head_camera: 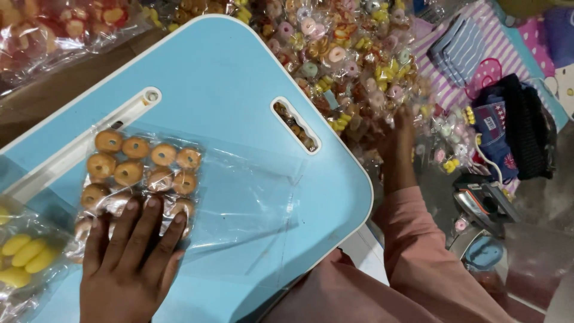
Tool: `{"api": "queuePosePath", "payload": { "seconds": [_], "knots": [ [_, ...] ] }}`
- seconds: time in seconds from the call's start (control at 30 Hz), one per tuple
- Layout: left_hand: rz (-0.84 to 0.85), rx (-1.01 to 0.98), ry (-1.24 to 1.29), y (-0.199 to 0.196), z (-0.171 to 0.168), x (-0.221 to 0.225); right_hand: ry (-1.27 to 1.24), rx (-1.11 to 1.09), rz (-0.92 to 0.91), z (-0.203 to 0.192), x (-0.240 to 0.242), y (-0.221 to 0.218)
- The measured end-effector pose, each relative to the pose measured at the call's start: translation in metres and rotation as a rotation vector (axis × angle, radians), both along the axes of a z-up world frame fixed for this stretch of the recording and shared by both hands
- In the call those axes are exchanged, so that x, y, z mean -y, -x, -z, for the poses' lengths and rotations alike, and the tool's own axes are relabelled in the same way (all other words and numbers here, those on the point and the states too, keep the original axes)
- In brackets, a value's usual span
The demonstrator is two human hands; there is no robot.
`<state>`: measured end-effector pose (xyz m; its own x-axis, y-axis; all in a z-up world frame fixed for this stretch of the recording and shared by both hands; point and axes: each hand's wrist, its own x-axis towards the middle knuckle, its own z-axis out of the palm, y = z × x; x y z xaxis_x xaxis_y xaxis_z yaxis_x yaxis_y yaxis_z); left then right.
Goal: The person places small plastic donut-shaped toys into a clear plastic bag by hand on a blue table.
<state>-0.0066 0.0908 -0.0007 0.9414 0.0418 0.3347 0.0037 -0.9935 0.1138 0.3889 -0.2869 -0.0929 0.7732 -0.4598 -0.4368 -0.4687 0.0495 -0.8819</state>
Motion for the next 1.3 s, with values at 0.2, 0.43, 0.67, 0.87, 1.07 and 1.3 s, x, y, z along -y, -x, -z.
{"api": "queuePosePath", "payload": {
  "seconds": [0.2,0.43,0.67,0.87,1.07,1.3],
  "knots": [
    [0.025,-0.012,0.039,0.002,-0.002,0.002,-0.002,0.393,-0.406,0.005,0.034,-0.016],
    [0.018,-0.024,0.04,0.003,-0.001,0.0,0.886,0.547,-1.18,0.076,0.034,-0.045],
    [0.026,-0.032,0.041,0.004,-0.004,-0.003,1.095,0.169,-1.347,0.022,-0.015,-0.049],
    [0.008,-0.035,0.005,0.006,0.003,-0.005,0.299,0.454,-1.006,-0.055,-0.03,-0.012],
    [0.02,-0.024,0.039,0.007,-0.003,-0.005,-0.126,0.931,-1.368,-0.116,-0.071,0.072],
    [-0.014,-0.042,0.056,0.013,-0.002,-0.005,-0.243,0.871,-1.448,-0.134,-0.105,0.139]
  ]
}}
